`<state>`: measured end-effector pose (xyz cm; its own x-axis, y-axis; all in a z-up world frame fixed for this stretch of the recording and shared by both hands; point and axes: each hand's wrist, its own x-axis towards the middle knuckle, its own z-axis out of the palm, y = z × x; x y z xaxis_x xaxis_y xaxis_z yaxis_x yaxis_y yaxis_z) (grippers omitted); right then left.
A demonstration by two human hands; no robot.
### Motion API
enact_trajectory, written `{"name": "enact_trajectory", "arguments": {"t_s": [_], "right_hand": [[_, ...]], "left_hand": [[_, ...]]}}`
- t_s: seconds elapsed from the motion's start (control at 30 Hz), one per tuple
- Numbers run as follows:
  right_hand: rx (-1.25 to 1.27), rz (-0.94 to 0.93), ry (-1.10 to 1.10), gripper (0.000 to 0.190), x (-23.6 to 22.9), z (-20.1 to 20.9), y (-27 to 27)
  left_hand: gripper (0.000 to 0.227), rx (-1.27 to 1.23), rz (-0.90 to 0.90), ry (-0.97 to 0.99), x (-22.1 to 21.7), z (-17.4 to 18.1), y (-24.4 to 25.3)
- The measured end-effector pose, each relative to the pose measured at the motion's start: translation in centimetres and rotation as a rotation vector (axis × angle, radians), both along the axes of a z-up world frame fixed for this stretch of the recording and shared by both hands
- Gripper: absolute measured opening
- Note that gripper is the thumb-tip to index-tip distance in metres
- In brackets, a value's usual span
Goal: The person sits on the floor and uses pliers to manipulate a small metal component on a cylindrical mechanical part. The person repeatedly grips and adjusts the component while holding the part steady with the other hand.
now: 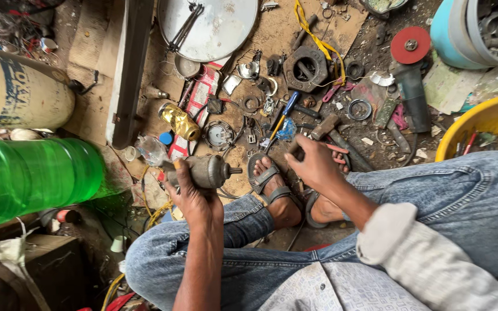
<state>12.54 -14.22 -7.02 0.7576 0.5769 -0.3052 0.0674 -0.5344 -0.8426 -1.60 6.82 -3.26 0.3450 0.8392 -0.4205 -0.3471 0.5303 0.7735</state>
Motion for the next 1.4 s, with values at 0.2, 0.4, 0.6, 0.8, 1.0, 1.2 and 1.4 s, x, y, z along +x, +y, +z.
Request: {"name": "enact_trajectory", "arguments": {"t_s": [0.2,0.4,0.6,0.8,1.0,1.2,1.4], "right_hand": [[0.190,0.041,-0.073,0.052,-0.3,0.9,0.9],[0.377,0.300,-0.206,0.082,-3.1,4.2,0.9],[0.306,0.134,-0.183,0.078,-3.2,4.7,0.3],[0.529,-0.122,0.193,0.071,-3.2,4.4,-0.1],[0.599,-0.060,0.194,0.072,-4.6,5.3,-0.4],[0.440,0.054,-0.265,0.071,-5.0,6.4,0.2],[0.466,0.056,-0.547,0.031,-4.4,6.7,-0.2]], "left_hand": [[0.069,-0.093,-0.085,0.005,0.9,-1.2,-2.4],[0.064,-0.140,-0.256,-0.019,0.9,-1.1,-4.6],[0.079,-0.201,-0.421,0.114,1.6,1.6,-5.4],[0.094,-0.010,-0.424,-0.039,2.3,1.7,-6.4],[0.084,0.028,-0.505,-0.287,2.2,1.1,-6.2],[0.056,-0.022,-0.307,-0.158,1.9,-0.3,-5.8],[0.049,0.028,-0.292,-0.133,1.8,-0.4,-5.9]]}}
